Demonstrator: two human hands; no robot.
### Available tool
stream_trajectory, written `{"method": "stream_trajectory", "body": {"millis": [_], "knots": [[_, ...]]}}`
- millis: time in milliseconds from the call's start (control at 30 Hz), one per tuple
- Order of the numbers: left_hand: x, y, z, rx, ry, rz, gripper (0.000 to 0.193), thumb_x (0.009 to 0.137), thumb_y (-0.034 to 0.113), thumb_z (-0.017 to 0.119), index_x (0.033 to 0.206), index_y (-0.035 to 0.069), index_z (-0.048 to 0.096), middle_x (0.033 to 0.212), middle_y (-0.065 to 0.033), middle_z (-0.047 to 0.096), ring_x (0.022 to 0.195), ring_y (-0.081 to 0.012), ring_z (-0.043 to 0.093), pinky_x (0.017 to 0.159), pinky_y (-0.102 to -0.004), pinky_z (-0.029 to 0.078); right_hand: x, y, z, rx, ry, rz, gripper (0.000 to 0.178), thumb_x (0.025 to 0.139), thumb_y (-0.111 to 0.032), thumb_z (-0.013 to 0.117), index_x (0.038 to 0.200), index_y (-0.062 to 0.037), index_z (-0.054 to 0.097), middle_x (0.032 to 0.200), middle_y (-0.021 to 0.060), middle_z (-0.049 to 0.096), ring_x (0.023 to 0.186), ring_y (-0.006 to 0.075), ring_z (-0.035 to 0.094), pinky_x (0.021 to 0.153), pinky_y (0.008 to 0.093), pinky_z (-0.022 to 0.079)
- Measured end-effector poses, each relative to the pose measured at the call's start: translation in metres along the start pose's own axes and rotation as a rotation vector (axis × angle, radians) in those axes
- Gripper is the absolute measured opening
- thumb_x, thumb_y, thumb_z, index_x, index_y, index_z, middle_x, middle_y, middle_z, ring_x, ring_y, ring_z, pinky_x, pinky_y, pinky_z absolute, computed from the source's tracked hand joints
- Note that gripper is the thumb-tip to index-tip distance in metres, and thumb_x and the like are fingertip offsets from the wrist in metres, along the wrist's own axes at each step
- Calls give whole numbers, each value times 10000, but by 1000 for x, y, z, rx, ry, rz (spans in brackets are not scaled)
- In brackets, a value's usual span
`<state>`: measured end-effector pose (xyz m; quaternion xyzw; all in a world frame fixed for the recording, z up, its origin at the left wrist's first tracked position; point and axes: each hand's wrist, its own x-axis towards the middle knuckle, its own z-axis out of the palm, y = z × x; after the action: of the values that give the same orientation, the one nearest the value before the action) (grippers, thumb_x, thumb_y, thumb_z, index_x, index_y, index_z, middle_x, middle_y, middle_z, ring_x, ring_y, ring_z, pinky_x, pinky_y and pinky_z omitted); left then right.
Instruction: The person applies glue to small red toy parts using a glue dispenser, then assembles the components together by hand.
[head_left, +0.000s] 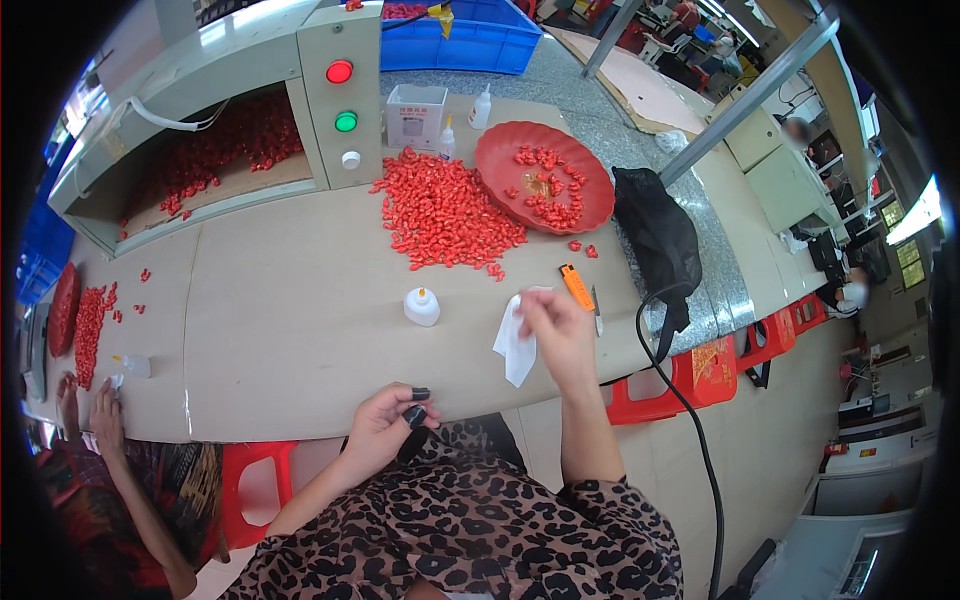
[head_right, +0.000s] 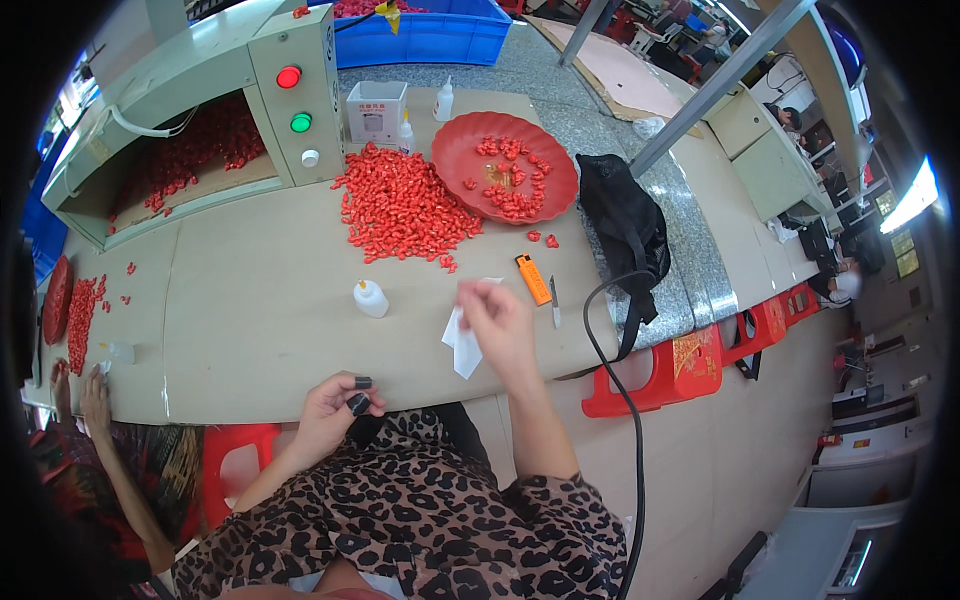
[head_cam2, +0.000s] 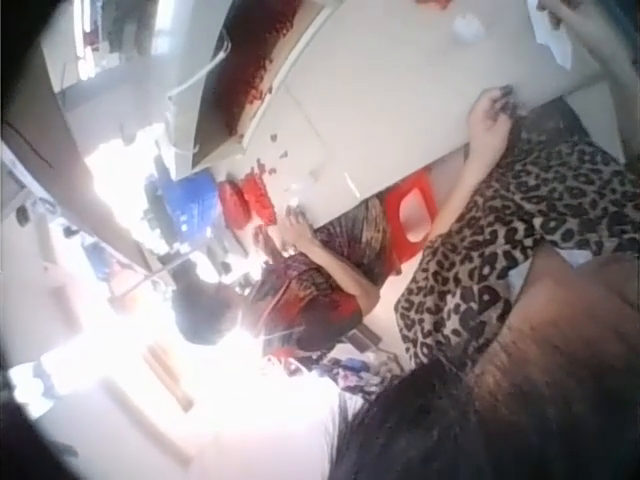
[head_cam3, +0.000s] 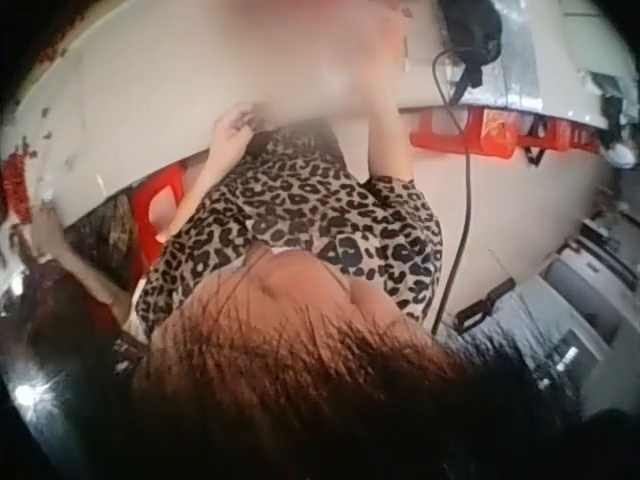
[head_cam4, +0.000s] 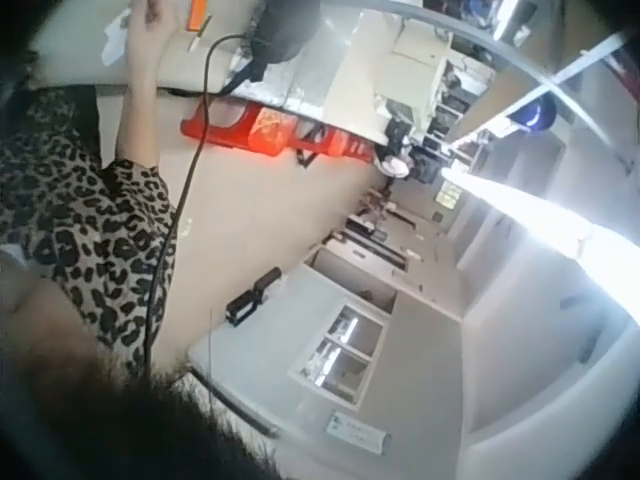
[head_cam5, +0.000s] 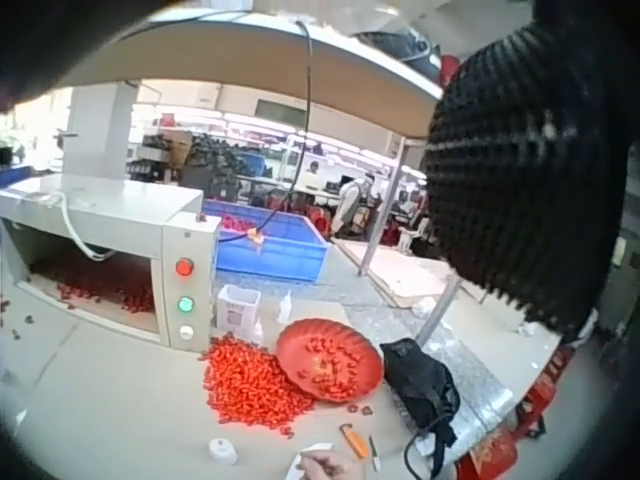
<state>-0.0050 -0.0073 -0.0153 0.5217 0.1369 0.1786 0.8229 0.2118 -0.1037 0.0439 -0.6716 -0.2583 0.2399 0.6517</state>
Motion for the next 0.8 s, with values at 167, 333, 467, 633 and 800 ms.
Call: {"method": "stream_trajectory", "body": {"millis": [167,333,467,633,800], "knots": [[-1,-4,-11,18,-116,42,191,784,-66,397,964,-32,450,876,-92,519,803,-149,550,721,-249,446,-64,17,-27,-87,-56,146,132,783,-44,520,871,51,550,699,67,563,553,94,509,507,206,413],[0,-3,-5,13,-121,91,175,775,-73,393,937,-35,448,850,-84,515,793,-143,545,718,-248,444,-88,-2,-108,-458,-7,279,118,762,-77,547,820,25,556,647,41,550,520,76,500,450,194,413],[-12,7,-6,-43,-134,80,159,771,-74,403,919,-38,451,847,-77,509,783,-136,539,718,-247,446,-65,-20,-152,-537,340,100,90,774,-66,516,771,18,548,618,24,533,504,64,480,446,179,396],[-16,22,-23,291,-88,281,144,721,-66,443,854,-26,482,841,-93,501,826,-165,515,708,-271,444,-27,-36,-173,-489,509,-89,130,795,-120,514,811,6,545,650,15,512,533,56,460,455,174,376],[-18,30,-57,944,243,732,234,575,-35,482,808,-10,499,863,-117,483,882,-304,461,753,-370,388,-16,-37,-163,-590,484,-152,152,796,-132,519,867,1,540,687,18,519,567,59,467,476,169,379]]}}
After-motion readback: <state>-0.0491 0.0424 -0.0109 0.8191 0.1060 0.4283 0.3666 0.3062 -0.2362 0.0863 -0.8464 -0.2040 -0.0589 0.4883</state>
